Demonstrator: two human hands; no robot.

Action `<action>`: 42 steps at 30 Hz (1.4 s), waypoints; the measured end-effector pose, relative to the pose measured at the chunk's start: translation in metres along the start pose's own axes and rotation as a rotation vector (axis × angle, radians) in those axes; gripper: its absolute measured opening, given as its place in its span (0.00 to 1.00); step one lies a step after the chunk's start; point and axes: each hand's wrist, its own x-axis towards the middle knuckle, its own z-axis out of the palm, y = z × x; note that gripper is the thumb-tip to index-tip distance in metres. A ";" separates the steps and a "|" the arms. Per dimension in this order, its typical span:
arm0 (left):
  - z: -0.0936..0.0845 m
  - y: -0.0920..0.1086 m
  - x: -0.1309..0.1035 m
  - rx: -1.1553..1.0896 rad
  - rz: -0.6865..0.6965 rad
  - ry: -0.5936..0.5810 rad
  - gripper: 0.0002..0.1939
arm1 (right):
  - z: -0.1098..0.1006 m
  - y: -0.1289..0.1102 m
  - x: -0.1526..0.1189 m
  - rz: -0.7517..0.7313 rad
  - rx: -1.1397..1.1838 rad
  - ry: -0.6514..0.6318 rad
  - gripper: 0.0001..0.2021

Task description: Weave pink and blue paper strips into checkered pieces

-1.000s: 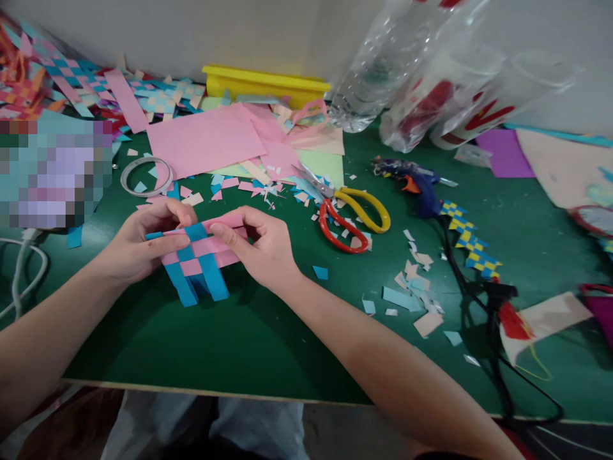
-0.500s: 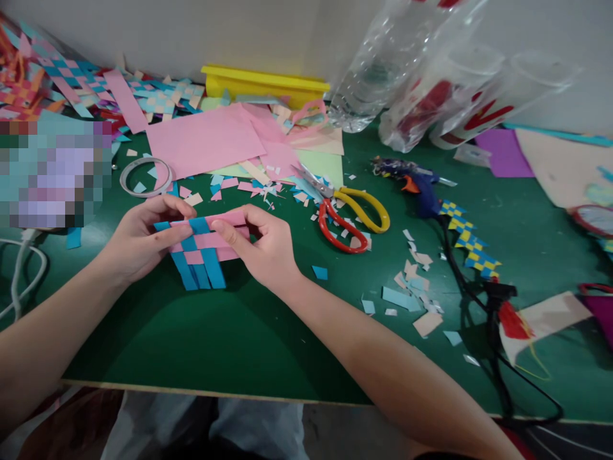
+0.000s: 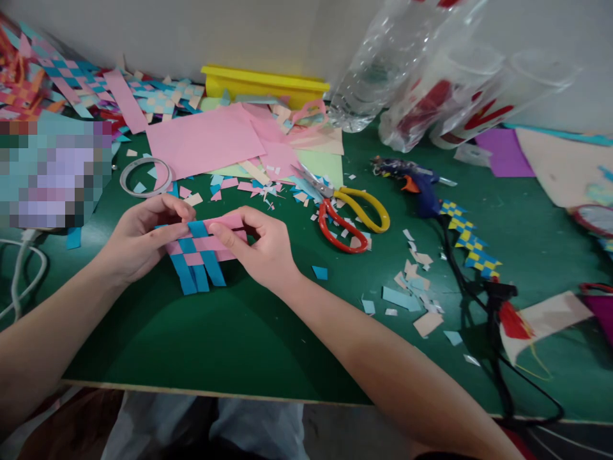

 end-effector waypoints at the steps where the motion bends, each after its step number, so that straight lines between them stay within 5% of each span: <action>1: 0.000 0.000 0.000 0.001 0.000 -0.005 0.07 | 0.000 0.000 0.000 0.002 -0.003 -0.005 0.07; 15: -0.001 0.001 -0.001 -0.052 -0.032 -0.073 0.06 | 0.000 0.001 0.000 -0.023 0.009 -0.019 0.06; 28: 0.002 0.002 0.000 0.114 -0.042 0.008 0.12 | 0.000 0.004 0.000 0.012 0.017 0.011 0.07; 42: 0.005 0.007 -0.003 0.167 -0.051 -0.041 0.09 | 0.000 -0.001 -0.002 -0.129 -0.081 -0.095 0.04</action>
